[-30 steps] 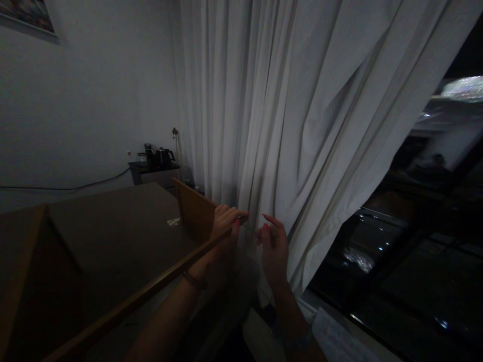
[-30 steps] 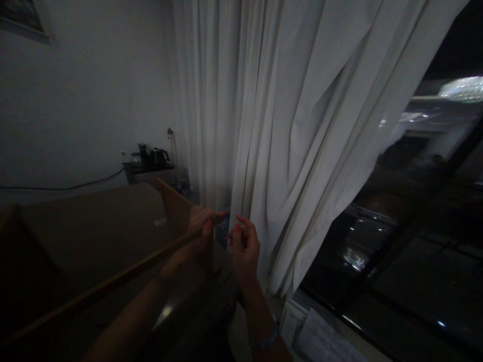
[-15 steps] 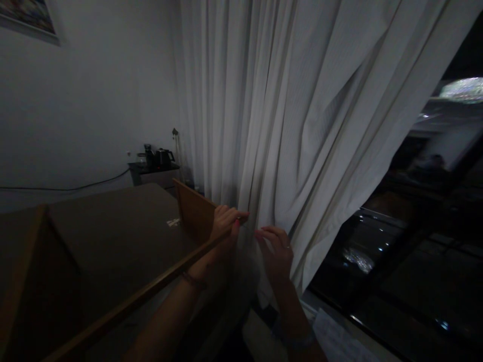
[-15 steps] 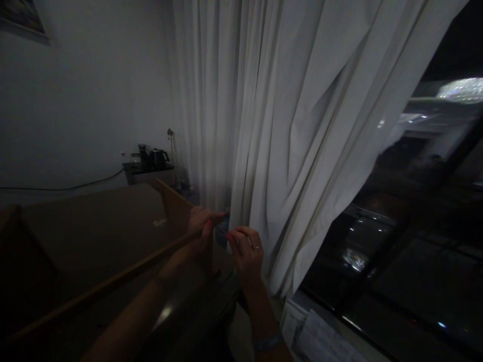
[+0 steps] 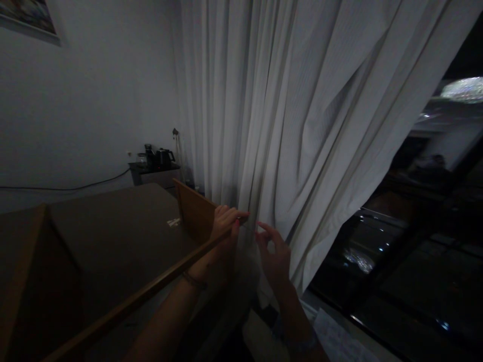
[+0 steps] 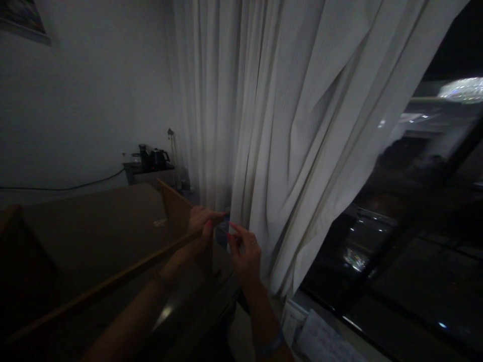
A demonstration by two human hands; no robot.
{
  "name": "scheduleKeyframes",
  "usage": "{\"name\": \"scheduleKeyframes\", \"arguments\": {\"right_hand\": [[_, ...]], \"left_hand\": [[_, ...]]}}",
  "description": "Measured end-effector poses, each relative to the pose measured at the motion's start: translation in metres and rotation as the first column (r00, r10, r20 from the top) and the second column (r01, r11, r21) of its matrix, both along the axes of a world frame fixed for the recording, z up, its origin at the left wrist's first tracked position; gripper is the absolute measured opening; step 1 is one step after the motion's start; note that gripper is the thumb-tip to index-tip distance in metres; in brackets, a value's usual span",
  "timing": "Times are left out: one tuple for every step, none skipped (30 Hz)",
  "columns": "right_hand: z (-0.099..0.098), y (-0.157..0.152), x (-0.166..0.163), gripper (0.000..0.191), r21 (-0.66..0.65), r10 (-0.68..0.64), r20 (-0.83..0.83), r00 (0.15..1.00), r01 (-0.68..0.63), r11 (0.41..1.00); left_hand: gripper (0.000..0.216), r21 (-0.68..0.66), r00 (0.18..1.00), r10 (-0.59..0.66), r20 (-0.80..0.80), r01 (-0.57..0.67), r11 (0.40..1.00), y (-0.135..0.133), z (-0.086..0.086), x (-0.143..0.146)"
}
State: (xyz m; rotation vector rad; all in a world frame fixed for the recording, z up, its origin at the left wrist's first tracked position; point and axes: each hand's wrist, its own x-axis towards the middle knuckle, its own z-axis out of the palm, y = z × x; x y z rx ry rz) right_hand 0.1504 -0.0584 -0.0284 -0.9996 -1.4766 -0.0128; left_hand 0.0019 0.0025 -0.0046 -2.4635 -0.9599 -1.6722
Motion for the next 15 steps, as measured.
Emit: {"name": "scheduleKeyframes", "arguments": {"right_hand": [[0.001,-0.002,-0.004,0.026,-0.068,0.06,-0.108,0.992,-0.068,0.995],[0.003,-0.003,-0.009,0.031,-0.121,0.126,-0.216,0.968,-0.154,0.981],[0.005,-0.005,-0.012,0.035,-0.159,0.186,-0.323,0.928,-0.247,0.956],[0.007,-0.005,-0.015,0.038,-0.183,0.238,-0.418,0.877,-0.338,0.923],[0.009,-0.006,-0.017,0.039,-0.194,0.277,-0.501,0.82,-0.419,0.887],[0.01,-0.005,-0.017,0.04,-0.201,0.303,-0.57,0.764,-0.487,0.85],[0.011,-0.004,-0.017,0.039,-0.204,0.32,-0.626,0.711,-0.546,0.812],[0.012,-0.002,-0.016,0.036,-0.203,0.333,-0.672,0.661,-0.597,0.776],[0.012,-0.001,-0.015,0.033,-0.197,0.342,-0.71,0.616,-0.64,0.743],[0.011,0.001,-0.013,0.029,-0.187,0.348,-0.736,0.581,-0.668,0.72],[0.01,0.002,-0.013,0.026,-0.178,0.354,-0.746,0.564,-0.681,0.71],[0.01,0.002,-0.012,0.025,-0.172,0.359,-0.739,0.57,-0.675,0.718],[0.009,0.002,-0.012,0.024,-0.17,0.361,-0.716,0.598,-0.651,0.74],[0.008,0.002,-0.012,0.024,-0.17,0.359,-0.679,0.641,-0.612,0.772],[0.007,0.001,-0.011,0.024,-0.167,0.354,-0.633,0.689,-0.568,0.806]], "left_hand": [[0.044,-0.003,1.0,-0.003,-0.006,0.003,1.0,0.0,0.0,0.0],[0.044,-0.003,1.0,-0.008,-0.013,0.008,1.0,0.0,0.0,0.0],[0.044,-0.001,1.0,-0.012,-0.016,0.012,1.0,0.0,-0.001,0.0],[0.044,0.006,1.0,-0.013,-0.011,0.014,1.0,0.001,-0.001,0.0],[0.045,0.016,1.0,-0.012,-0.003,0.012,1.0,0.001,-0.001,0.0],[0.046,0.025,1.0,-0.01,0.004,0.01,1.0,0.001,-0.001,0.0],[0.047,0.032,1.0,-0.006,0.009,0.006,0.999,0.002,-0.002,0.0],[0.048,0.034,1.0,-0.003,0.008,0.003,0.999,0.002,-0.002,0.001],[0.048,0.036,1.0,-0.001,0.007,0.001,0.999,0.002,-0.002,0.001],[0.048,0.038,1.0,0.0,0.006,0.0,0.999,0.002,-0.002,0.001],[0.048,0.038,1.0,0.001,0.004,-0.001,0.999,0.002,-0.001,0.001],[0.047,0.041,1.0,-0.001,0.004,0.001,0.999,0.002,-0.001,0.001],[0.046,0.04,1.0,-0.004,0.004,0.004,0.999,0.001,0.0,0.0],[0.045,0.034,1.0,-0.007,0.0,0.007,0.999,0.0,0.0,0.0],[0.043,0.025,1.0,-0.008,-0.006,0.009,1.0,0.0,0.001,0.0]]}}
